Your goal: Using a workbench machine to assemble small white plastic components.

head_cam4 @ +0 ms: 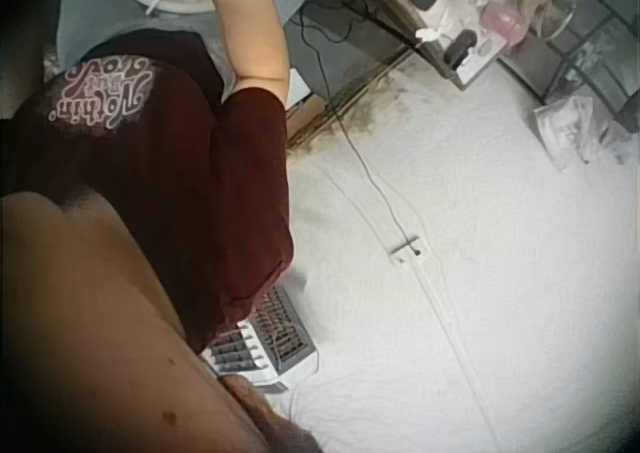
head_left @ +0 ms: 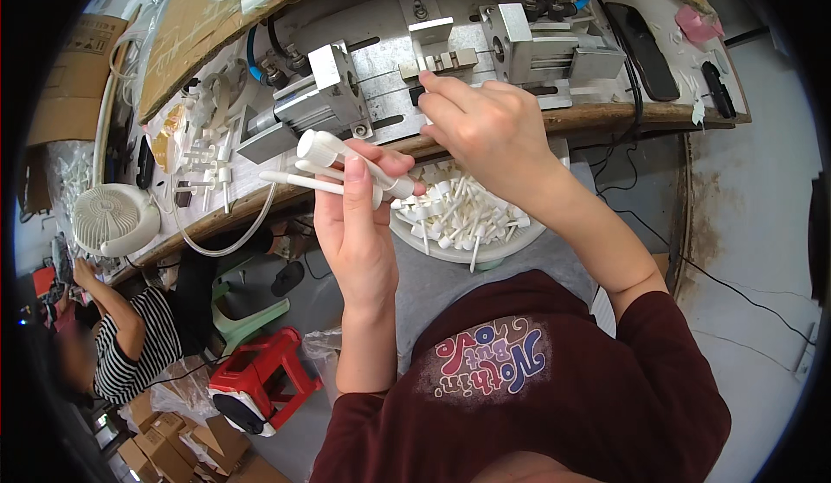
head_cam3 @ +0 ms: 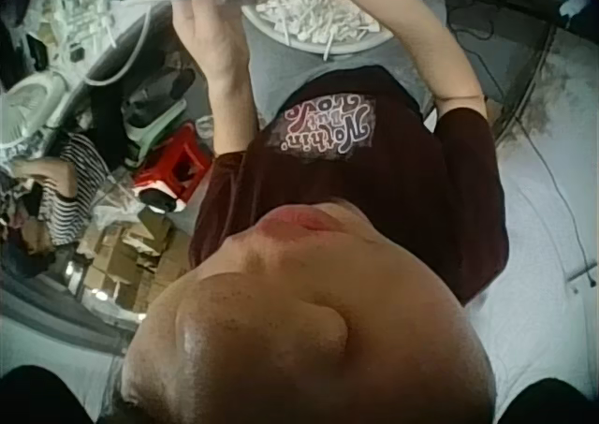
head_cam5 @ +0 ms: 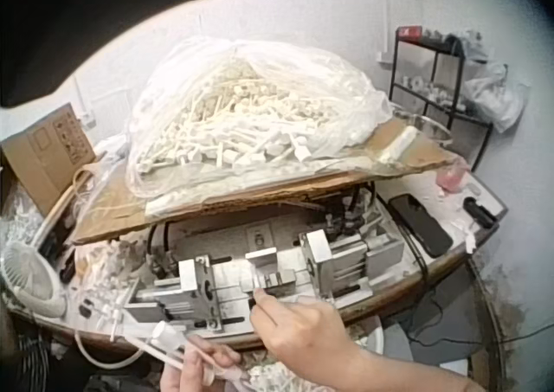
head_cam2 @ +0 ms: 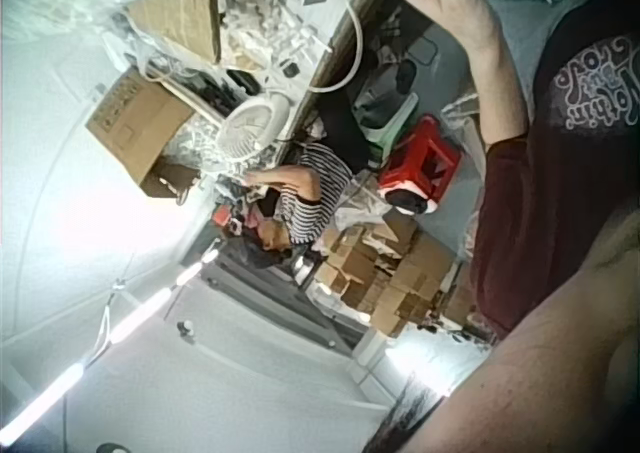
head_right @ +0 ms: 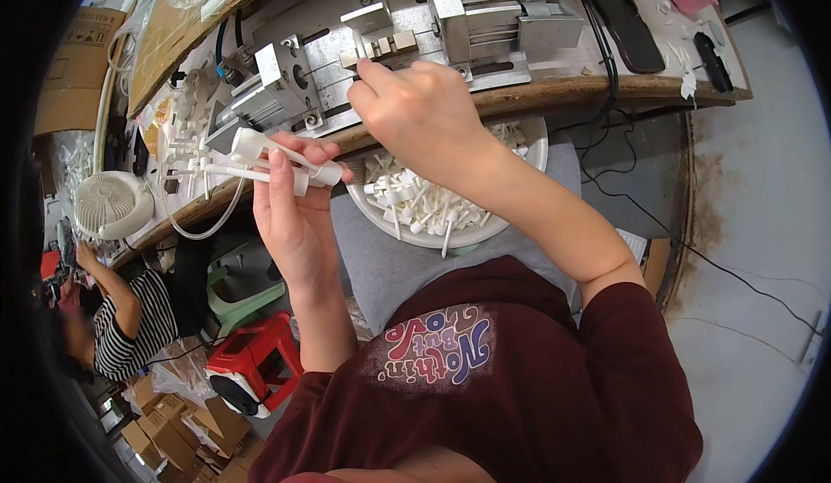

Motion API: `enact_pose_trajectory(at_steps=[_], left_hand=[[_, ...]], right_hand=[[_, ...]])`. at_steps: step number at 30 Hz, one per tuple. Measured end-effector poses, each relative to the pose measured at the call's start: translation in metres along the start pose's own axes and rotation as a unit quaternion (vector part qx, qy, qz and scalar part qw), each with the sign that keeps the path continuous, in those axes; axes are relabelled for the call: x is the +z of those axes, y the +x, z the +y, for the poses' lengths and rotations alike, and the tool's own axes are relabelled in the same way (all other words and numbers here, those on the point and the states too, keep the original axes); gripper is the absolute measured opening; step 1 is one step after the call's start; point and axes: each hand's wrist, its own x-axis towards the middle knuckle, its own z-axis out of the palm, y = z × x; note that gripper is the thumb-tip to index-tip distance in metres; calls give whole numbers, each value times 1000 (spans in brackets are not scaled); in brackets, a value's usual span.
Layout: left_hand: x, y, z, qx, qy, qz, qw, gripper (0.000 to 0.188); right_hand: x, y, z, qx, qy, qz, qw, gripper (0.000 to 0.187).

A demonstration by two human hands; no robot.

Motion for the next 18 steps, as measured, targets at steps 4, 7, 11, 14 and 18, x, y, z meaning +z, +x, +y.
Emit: enact_pose_trajectory(at_steps=[4, 7, 11, 14, 18], left_hand=[[-3, 1, -3, 17, 21, -32, 999, 27], [-7, 4, -7, 41, 8, -55, 998, 21], [-14, 8, -1, 27, 112, -70, 991, 18], [-19, 7, 2, 48, 281, -85, 955, 19], [-21, 13, 3, 155, 449, -200, 857, 17]], right_hand=[[2, 5, -1, 5, 4, -35, 999, 21], [-2, 10, -3, -12, -23, -55, 998, 19], [-4, 8, 4, 5, 65, -32, 997, 17], [-23, 11, 11, 161, 385, -62, 907, 18], [-45, 11, 12, 299, 665, -209, 652, 20]])
